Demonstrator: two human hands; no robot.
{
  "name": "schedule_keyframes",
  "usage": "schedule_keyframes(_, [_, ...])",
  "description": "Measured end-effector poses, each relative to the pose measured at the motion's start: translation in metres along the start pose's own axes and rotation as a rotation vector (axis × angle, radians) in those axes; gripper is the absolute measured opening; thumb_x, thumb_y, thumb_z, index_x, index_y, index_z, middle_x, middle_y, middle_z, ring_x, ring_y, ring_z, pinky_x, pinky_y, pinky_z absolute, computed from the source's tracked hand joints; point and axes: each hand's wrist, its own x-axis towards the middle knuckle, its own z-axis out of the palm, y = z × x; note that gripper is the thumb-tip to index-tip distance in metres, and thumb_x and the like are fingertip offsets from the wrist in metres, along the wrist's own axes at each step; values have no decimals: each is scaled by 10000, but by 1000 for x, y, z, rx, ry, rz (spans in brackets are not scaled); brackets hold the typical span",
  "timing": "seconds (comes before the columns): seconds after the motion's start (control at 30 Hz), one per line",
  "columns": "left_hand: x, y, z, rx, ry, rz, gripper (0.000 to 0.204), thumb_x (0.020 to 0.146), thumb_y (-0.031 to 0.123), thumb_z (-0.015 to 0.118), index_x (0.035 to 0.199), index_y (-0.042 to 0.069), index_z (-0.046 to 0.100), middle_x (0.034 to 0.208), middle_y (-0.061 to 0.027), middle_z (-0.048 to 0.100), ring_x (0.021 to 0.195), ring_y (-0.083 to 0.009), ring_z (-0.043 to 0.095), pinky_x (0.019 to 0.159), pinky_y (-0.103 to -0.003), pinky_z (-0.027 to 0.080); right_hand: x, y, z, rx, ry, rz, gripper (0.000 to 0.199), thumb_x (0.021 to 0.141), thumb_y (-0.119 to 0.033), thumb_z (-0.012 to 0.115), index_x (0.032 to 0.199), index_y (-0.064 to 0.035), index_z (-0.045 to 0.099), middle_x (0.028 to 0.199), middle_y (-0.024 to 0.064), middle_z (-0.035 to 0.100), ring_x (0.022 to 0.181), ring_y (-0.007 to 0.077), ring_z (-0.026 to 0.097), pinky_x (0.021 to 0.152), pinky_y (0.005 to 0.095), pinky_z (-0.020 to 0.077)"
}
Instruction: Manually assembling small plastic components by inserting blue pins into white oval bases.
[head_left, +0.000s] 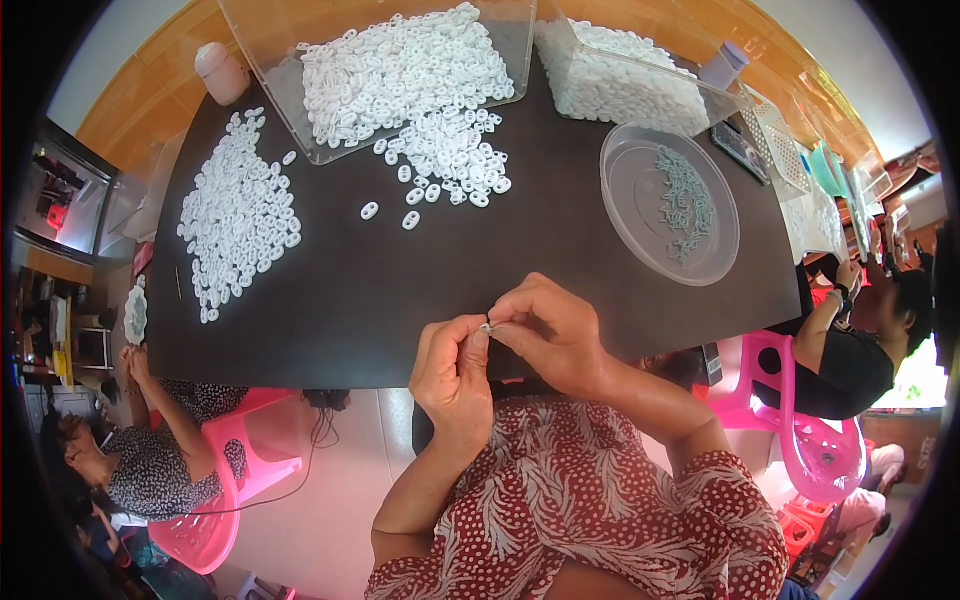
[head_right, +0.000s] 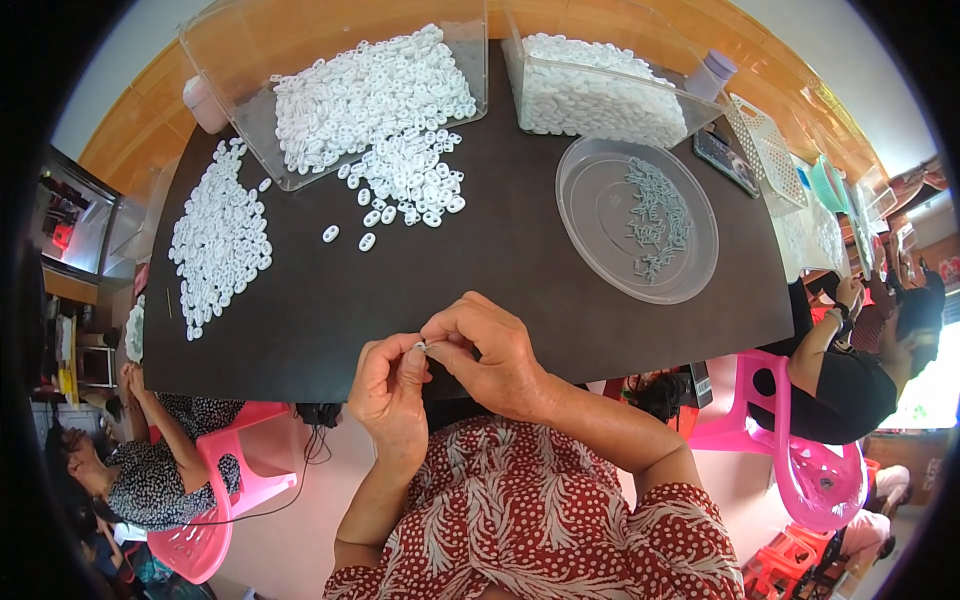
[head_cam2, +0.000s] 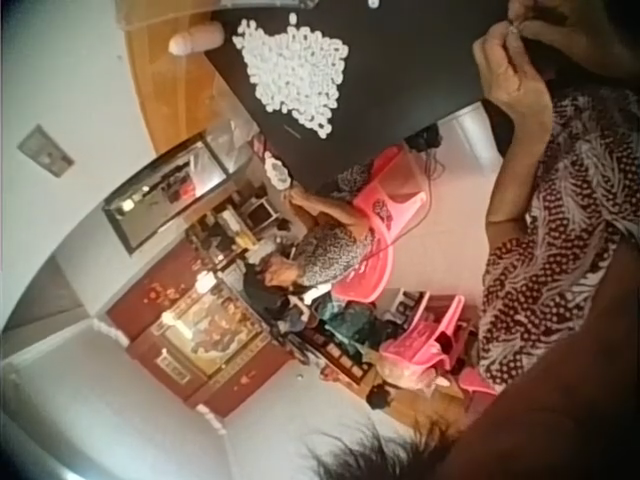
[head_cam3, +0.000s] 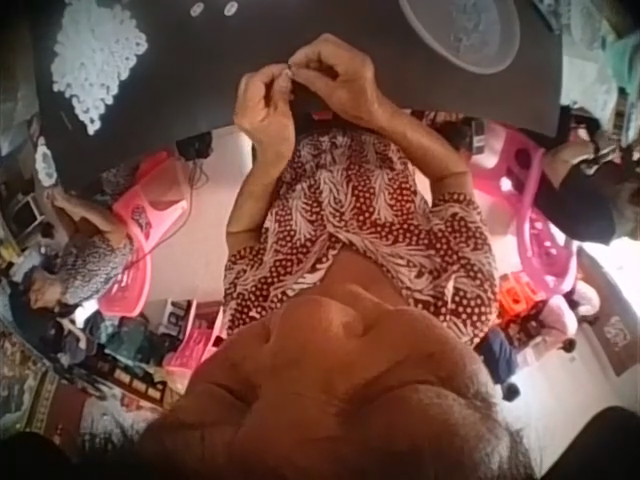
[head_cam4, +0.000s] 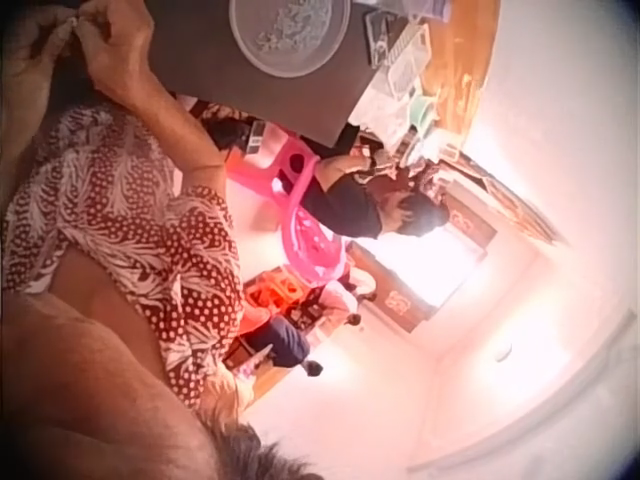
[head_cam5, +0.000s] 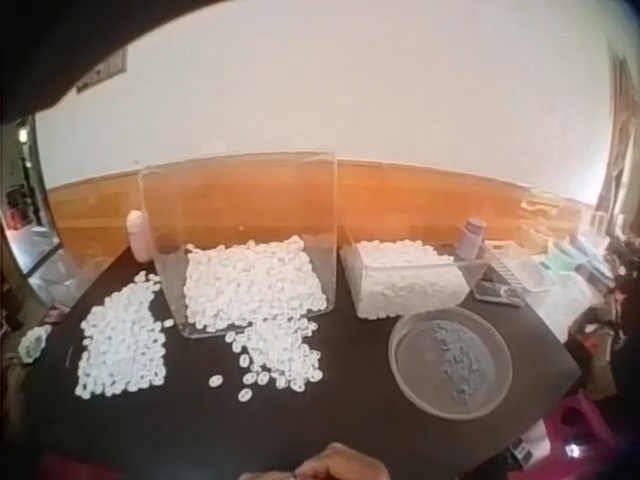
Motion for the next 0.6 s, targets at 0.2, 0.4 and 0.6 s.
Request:
schedule_keyframes(0.2, [-1,-2,3,57,23,32,98,902,58,598,936,-34,607,846,-24,542,649,-73,500,569,-196,439,1,3,3,-41,-1,-12,135,727,38,659,844,-18,621,701,39,573,644,170,510,554,288,418])
schedule_keyframes(0.4, [3,-2,1,-229,42,-129,114,909,70,594,961,-31,602,847,-19,559,651,-69,500,572,-197,446,6,1,3,-37,-4,-35,122,740,27,658,845,-19,618,733,51,597,657,196,518,596,309,430])
schedule_keyframes(0.6, [4,-6,0,-149,47,-82,106,905,64,598,951,-31,603,840,-19,557,649,-67,499,568,-193,437,7,4,3,-84,-43,-60,99,743,25,650,820,-19,606,715,60,570,675,217,513,602,326,419])
